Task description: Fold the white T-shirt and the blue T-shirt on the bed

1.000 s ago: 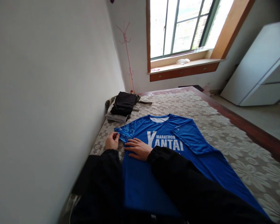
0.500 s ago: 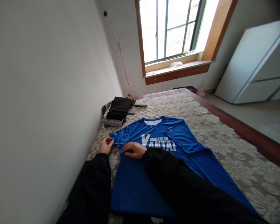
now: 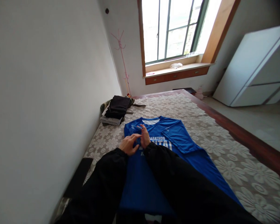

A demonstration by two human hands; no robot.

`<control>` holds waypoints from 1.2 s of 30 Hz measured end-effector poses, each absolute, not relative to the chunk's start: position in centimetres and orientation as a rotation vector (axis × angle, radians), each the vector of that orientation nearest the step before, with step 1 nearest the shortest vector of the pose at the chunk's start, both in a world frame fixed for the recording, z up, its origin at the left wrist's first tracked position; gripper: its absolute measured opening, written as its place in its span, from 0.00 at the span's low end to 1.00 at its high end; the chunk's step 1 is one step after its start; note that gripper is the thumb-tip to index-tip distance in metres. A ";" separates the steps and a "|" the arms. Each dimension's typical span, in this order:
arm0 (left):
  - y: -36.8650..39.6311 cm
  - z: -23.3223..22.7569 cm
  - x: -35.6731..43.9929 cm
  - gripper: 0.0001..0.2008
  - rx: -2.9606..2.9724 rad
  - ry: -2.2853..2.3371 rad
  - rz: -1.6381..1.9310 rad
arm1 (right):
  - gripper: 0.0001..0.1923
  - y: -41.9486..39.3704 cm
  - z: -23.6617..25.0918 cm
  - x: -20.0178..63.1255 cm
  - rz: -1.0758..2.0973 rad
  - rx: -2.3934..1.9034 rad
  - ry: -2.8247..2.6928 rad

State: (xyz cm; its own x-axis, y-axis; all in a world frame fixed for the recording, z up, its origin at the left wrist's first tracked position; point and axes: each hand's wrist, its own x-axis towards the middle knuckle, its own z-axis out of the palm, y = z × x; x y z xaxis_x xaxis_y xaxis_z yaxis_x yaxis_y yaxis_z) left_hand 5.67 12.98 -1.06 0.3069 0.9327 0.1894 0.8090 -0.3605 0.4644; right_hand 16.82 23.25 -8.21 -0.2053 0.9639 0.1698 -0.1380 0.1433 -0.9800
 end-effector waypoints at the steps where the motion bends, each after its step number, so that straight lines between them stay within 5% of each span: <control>1: 12.7 -1.2 5.6 0.25 2.273 1.619 0.647 | 0.36 23.2 -8.3 16.8 1.272 -0.914 -1.342; 9: 13.8 -2.8 0.4 0.15 2.125 1.917 0.681 | 0.39 21.3 -7.6 17.3 0.747 -1.104 -1.605; 15: 19.6 -3.3 -2.2 0.23 2.180 1.975 0.671 | 0.24 19.2 -6.1 17.6 0.394 -1.104 -2.103; 24: 25.9 -4.1 -2.9 0.23 2.392 1.851 0.425 | 0.40 17.4 -6.3 17.4 0.417 -1.049 -2.599; 36: 27.5 -3.8 -1.1 0.14 2.330 2.060 0.309 | 0.48 17.6 -5.7 18.2 0.566 -1.301 -2.614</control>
State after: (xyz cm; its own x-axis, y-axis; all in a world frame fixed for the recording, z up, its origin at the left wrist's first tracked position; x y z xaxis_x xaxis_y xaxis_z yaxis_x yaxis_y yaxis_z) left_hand -1.10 27.55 -3.78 0.1119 0.9843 0.1365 0.9811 -0.1313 0.1423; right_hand 18.19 17.55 -5.73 -0.6059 0.7953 -0.0194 0.7320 0.5478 -0.4050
